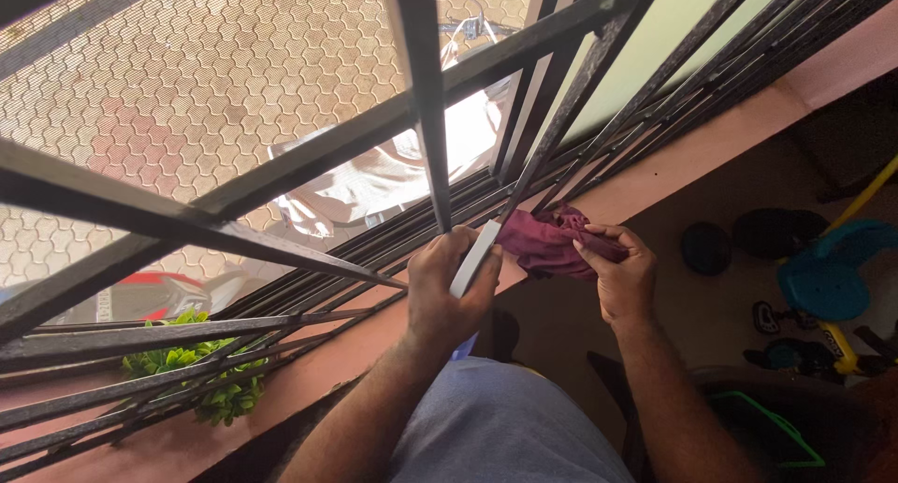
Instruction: The person cleans a metal window grille using a spray bottle and a cloth. They spray the grille and wipe it with the cloth, moving along the bars to clean different sections.
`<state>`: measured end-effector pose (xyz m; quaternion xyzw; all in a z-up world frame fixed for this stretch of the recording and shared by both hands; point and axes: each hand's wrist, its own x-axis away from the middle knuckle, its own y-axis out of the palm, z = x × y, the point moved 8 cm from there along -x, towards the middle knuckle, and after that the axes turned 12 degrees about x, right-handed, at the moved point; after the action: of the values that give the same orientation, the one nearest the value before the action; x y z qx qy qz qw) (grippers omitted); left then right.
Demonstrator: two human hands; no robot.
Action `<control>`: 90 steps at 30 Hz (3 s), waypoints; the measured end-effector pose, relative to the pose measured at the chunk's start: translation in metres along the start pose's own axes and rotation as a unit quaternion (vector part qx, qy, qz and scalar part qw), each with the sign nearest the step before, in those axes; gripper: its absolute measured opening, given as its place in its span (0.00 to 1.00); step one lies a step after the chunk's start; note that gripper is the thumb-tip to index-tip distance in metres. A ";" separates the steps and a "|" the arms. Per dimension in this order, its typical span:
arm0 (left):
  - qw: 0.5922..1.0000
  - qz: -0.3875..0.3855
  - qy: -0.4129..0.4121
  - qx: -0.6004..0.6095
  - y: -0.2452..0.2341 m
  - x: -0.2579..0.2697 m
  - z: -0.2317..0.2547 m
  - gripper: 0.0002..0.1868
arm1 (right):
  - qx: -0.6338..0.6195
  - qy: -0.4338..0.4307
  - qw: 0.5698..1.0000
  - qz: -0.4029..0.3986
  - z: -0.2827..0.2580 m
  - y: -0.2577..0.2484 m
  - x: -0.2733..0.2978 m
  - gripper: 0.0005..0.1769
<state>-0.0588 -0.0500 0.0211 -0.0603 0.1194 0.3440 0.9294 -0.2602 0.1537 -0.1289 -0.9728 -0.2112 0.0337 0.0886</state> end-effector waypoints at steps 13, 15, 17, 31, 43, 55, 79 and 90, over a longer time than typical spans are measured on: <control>0.998 0.003 0.021 -0.058 -0.016 0.012 -0.013 0.08 | 0.016 0.014 1.000 0.015 -0.005 0.006 0.019 0.14; 0.998 -0.006 0.017 -0.061 -0.020 0.017 -0.020 0.07 | 0.020 0.011 1.000 0.014 -0.003 0.005 0.014 0.13; 0.998 -0.017 -0.007 -0.067 -0.022 0.021 -0.030 0.07 | 0.026 0.026 0.999 0.016 0.003 0.008 0.012 0.13; 0.993 0.006 0.095 -0.076 -0.053 0.039 -0.032 0.09 | -0.059 -0.102 0.991 -0.071 -0.033 0.070 0.002 0.25; 0.947 -0.050 0.213 -0.235 -0.046 0.030 0.010 0.13 | 0.227 -0.245 0.943 0.001 -0.047 0.145 -0.011 0.18; 0.966 -0.137 0.112 -0.186 -0.041 -0.001 -0.014 0.17 | 0.160 -0.189 0.962 0.118 -0.026 0.127 0.012 0.29; 0.969 -0.110 0.121 -0.185 -0.034 -0.001 -0.007 0.13 | 0.293 -0.230 0.928 -0.002 -0.036 0.114 -0.001 0.27; 0.970 -0.104 0.084 -0.201 -0.022 -0.003 -0.015 0.12 | 0.231 -0.262 0.916 -0.196 -0.054 0.122 -0.036 0.27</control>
<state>-0.0489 -0.0717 0.0084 -0.2866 0.1191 0.2563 0.9154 -0.2384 0.0207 -0.0975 -0.8204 -0.3997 0.3176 0.2575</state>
